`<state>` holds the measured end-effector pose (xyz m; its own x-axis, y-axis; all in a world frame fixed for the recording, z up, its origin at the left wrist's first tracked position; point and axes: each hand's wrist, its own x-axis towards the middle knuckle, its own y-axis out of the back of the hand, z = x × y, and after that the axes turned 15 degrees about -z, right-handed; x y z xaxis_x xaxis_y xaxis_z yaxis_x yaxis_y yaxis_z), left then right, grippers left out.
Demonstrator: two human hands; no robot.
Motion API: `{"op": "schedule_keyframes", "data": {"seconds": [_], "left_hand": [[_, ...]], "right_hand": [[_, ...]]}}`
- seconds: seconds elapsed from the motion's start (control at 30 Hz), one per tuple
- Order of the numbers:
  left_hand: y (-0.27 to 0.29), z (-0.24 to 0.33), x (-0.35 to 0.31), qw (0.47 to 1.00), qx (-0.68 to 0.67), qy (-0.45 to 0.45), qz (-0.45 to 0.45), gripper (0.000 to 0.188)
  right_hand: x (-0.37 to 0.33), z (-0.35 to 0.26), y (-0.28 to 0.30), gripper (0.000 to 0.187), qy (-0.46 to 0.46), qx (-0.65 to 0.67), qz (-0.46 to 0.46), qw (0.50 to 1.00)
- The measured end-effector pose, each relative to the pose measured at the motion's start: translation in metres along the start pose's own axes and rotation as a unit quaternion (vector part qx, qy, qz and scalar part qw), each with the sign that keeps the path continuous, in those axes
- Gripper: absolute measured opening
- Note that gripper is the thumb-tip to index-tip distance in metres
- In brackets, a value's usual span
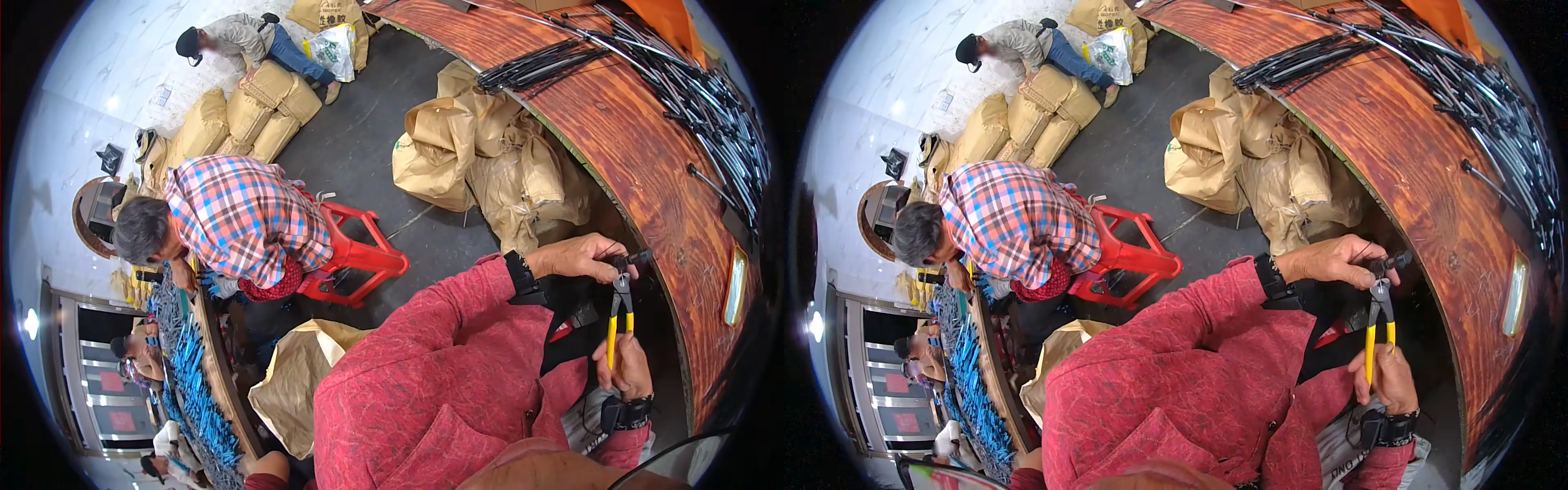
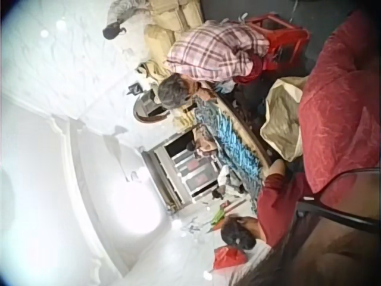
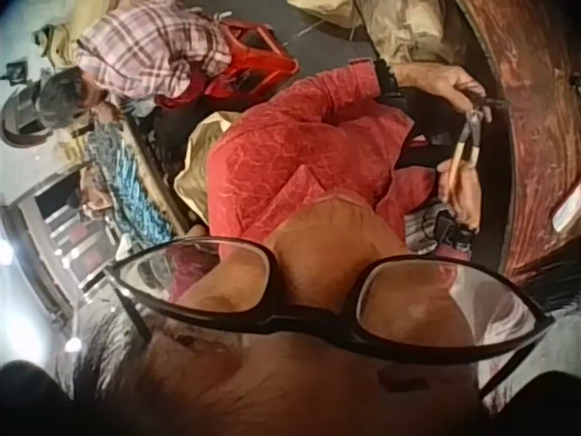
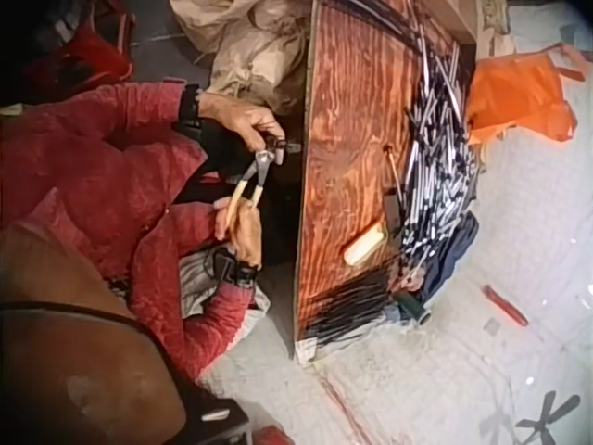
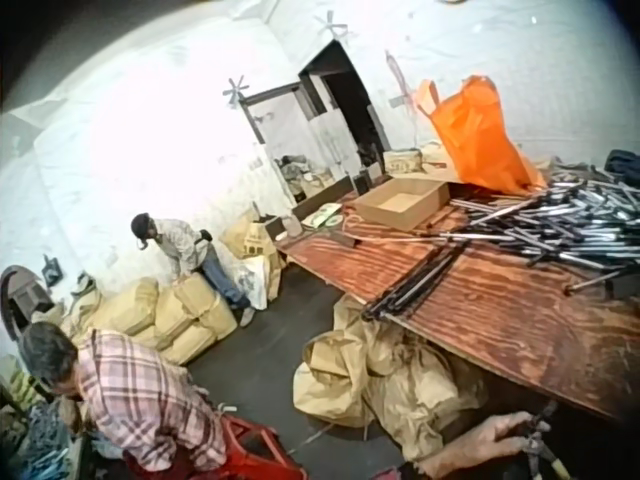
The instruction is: Trimming cable ties and attaching plastic clips to organize them into bundles at a workbench.
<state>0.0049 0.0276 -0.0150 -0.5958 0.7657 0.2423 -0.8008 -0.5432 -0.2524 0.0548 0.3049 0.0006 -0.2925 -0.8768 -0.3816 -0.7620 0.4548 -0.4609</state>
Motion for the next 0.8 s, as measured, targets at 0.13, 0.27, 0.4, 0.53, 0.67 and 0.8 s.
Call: {"op": "schedule_keyframes", "data": {"seconds": [0.13, 0.27, 0.4, 0.53, 0.67, 0.8], "left_hand": [[0.011, -0.007, 0.007, 0.998, -0.012, -0.008, 0.053, 0.031], [0.029, 0.021, 0.004, 0.995, -0.021, 0.034, 0.088, 0.032], [0.033, 0.021, -0.002, 0.996, 0.051, 0.006, 0.072, 0.039], [0.023, 0.017, 0.000, 0.998, -0.040, 0.030, 0.027, 0.040], [0.012, 0.008, 0.003, 0.999, -0.018, 0.015, 0.039, 0.043], [0.001, 0.003, 0.001, 0.998, 0.003, 0.005, 0.059, 0.046]], "right_hand": [[0.008, -0.029, -0.026, 0.048, -0.018, -0.308, 0.246, 0.919], [0.038, -0.064, -0.051, 0.047, -0.022, -0.634, 0.391, 0.667], [0.032, -0.067, -0.038, 0.035, -0.028, -0.261, 0.104, 0.959], [0.026, -0.048, -0.038, 0.030, -0.001, -0.302, 0.162, 0.940], [0.024, -0.027, -0.033, 0.029, 0.083, -0.458, 0.296, 0.834], [0.020, -0.021, -0.035, 0.031, 0.117, -0.510, 0.330, 0.786]]}}
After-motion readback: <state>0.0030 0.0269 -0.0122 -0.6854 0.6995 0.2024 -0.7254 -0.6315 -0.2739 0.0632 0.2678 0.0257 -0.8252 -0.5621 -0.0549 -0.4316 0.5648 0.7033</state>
